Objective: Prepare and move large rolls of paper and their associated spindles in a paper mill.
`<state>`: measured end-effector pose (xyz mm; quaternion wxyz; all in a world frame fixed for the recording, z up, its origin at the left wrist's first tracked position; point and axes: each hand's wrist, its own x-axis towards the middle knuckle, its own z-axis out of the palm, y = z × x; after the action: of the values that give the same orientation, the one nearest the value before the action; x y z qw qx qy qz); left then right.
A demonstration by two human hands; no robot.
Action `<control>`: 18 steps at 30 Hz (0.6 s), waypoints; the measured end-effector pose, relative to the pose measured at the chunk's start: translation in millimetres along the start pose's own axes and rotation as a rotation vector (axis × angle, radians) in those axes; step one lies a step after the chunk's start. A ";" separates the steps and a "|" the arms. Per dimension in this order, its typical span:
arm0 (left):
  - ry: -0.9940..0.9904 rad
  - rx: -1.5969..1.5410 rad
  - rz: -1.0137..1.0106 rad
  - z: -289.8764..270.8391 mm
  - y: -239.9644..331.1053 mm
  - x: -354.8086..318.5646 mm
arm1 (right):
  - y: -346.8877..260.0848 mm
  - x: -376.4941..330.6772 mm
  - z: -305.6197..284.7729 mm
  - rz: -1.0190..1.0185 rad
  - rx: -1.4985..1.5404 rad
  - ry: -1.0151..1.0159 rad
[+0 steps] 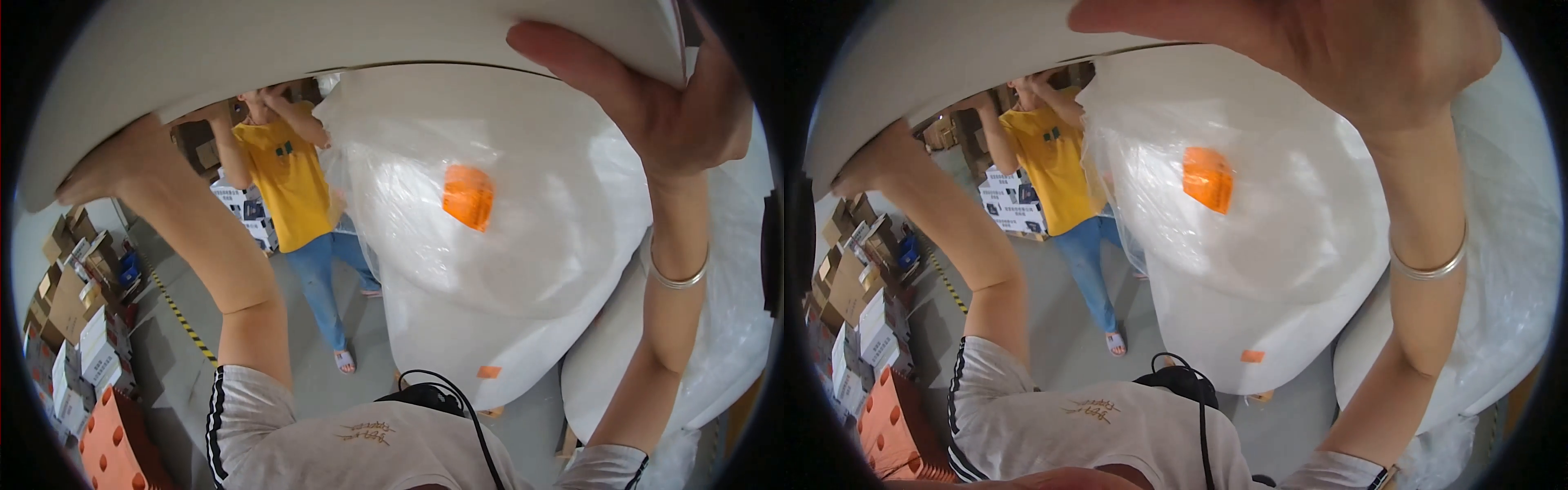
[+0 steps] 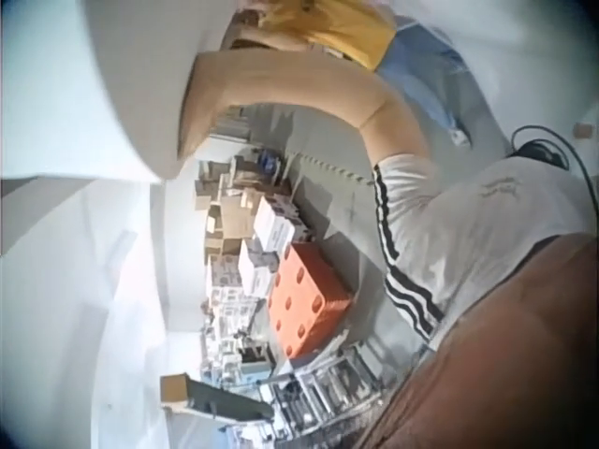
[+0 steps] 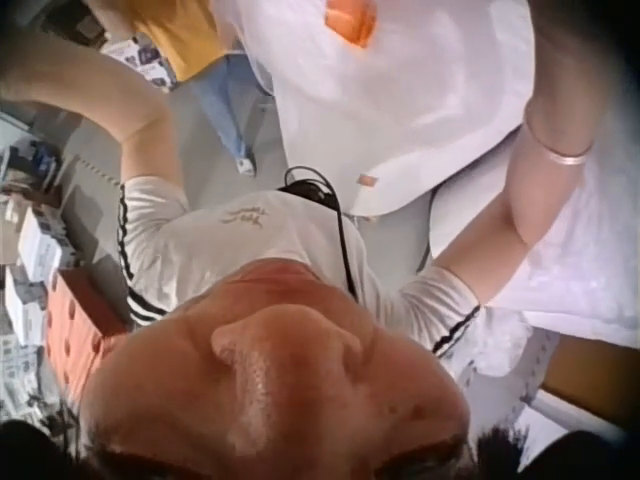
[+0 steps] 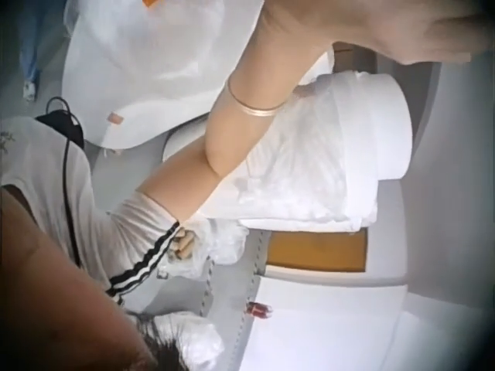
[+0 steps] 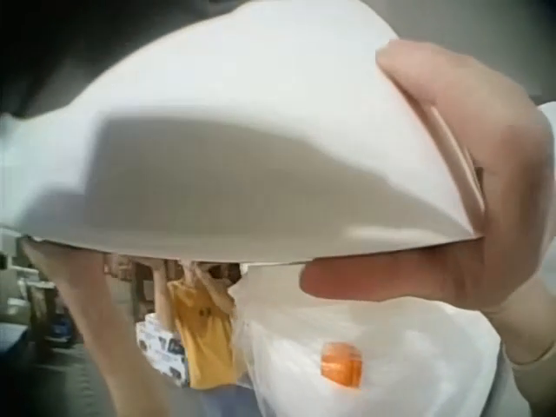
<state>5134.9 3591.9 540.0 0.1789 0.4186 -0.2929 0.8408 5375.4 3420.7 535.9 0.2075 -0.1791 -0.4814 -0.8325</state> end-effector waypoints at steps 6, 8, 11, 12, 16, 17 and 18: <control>0.048 0.039 0.060 75.4 40.2 -22.0 | 58.5 -20.2 -45.0 0.070 0.095 0.084; 0.042 0.078 0.104 94.5 47.0 -23.6 | 62.5 -39.4 -18.2 0.088 0.185 0.354; 0.053 0.103 0.125 112.9 57.0 -36.2 | 70.6 -50.8 -28.1 0.073 0.154 0.308; 0.053 0.121 0.132 116.8 60.9 -38.6 | 70.3 -50.7 -30.4 0.093 0.164 0.311; 0.062 0.163 0.171 127.0 71.2 -44.4 | 77.3 -71.8 -30.2 0.233 0.222 0.276; 0.081 0.143 0.166 129.5 66.2 -49.3 | 81.8 -83.9 -32.3 0.296 0.323 0.212; 0.056 0.198 0.200 124.0 71.8 -47.1 | 58.2 -90.9 -18.8 0.340 0.360 0.252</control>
<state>5197.6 3454.7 536.6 0.0605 0.3791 -0.2436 0.8906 5480.9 3393.8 524.0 0.4310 -0.1128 -0.5550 -0.7025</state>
